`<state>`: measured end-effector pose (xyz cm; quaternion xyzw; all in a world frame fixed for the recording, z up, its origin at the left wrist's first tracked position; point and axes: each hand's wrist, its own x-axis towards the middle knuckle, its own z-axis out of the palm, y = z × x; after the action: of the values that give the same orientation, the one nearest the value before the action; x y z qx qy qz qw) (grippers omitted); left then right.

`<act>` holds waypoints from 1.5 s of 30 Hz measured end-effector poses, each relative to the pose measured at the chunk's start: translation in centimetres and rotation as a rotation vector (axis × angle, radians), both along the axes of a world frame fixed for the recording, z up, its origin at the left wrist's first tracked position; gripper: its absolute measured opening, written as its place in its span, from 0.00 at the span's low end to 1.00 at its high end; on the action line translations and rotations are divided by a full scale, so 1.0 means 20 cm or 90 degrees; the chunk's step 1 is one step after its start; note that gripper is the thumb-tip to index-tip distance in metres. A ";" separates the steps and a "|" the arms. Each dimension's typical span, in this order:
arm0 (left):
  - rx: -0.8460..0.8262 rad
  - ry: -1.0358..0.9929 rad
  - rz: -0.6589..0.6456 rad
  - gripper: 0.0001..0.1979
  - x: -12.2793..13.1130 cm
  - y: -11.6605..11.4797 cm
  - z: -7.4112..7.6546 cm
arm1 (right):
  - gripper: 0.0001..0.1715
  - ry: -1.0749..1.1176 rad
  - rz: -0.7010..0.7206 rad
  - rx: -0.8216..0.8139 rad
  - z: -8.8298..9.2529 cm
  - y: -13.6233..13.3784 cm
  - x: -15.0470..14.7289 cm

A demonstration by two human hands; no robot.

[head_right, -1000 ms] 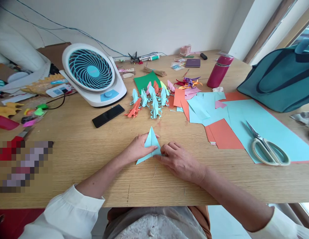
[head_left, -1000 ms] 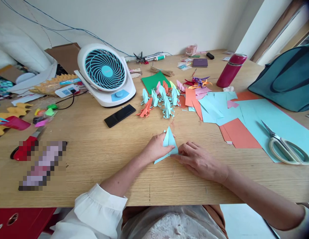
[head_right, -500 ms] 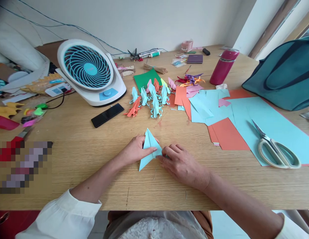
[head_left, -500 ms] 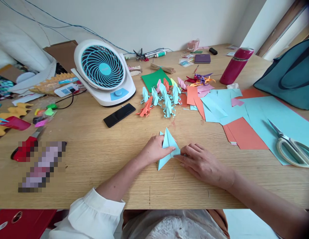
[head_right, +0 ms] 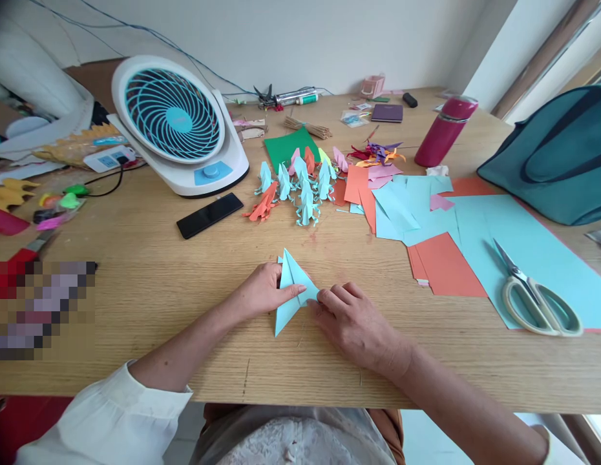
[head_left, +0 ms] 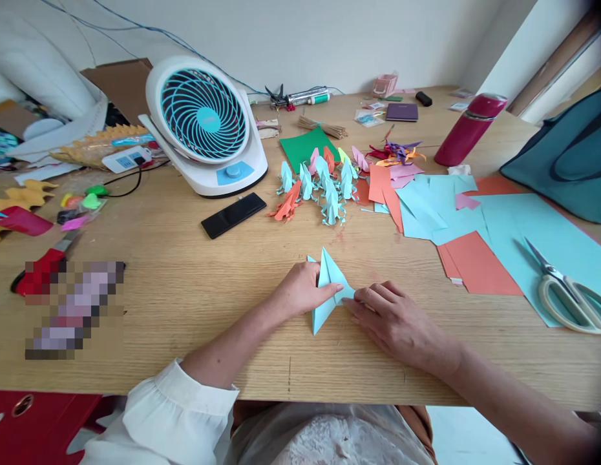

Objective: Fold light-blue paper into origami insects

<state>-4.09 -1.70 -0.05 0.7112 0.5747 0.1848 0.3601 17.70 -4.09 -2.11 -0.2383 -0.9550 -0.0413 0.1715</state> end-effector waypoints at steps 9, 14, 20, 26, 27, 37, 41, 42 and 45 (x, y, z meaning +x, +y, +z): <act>-0.039 -0.083 0.007 0.11 0.04 -0.04 0.01 | 0.11 -0.051 -0.100 -0.026 0.02 -0.09 0.00; -0.026 -0.077 0.037 0.10 0.07 -0.05 0.02 | 0.12 -0.068 -0.105 -0.018 0.03 -0.12 0.00; -0.018 -0.083 0.031 0.09 0.05 -0.04 0.01 | 0.15 -0.041 -0.003 0.000 0.03 -0.10 0.02; -0.020 -0.054 0.064 0.07 0.06 -0.06 0.02 | 0.17 -0.022 0.007 -0.020 0.01 -0.09 0.02; -0.020 -0.045 0.071 0.06 0.06 -0.06 0.02 | 0.16 -0.015 0.000 -0.022 0.01 -0.08 0.02; -0.017 0.024 0.011 0.05 0.02 -0.01 0.05 | 0.11 0.098 0.005 -0.149 0.03 -0.08 0.02; -0.011 0.103 -0.015 0.06 0.04 0.00 0.09 | 0.12 0.167 -0.026 -0.250 0.04 -0.04 0.07; -0.005 0.131 -0.042 0.06 0.03 0.01 0.10 | 0.12 0.167 -0.032 -0.266 0.05 -0.03 0.08; 0.012 0.196 -0.140 0.07 0.02 0.04 0.13 | 0.13 0.136 -0.017 -0.283 0.05 -0.02 0.10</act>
<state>-3.62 -0.88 2.60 0.7931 0.5401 0.0383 0.2790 19.64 -4.44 -1.19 -0.2857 -0.9138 0.1927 0.2147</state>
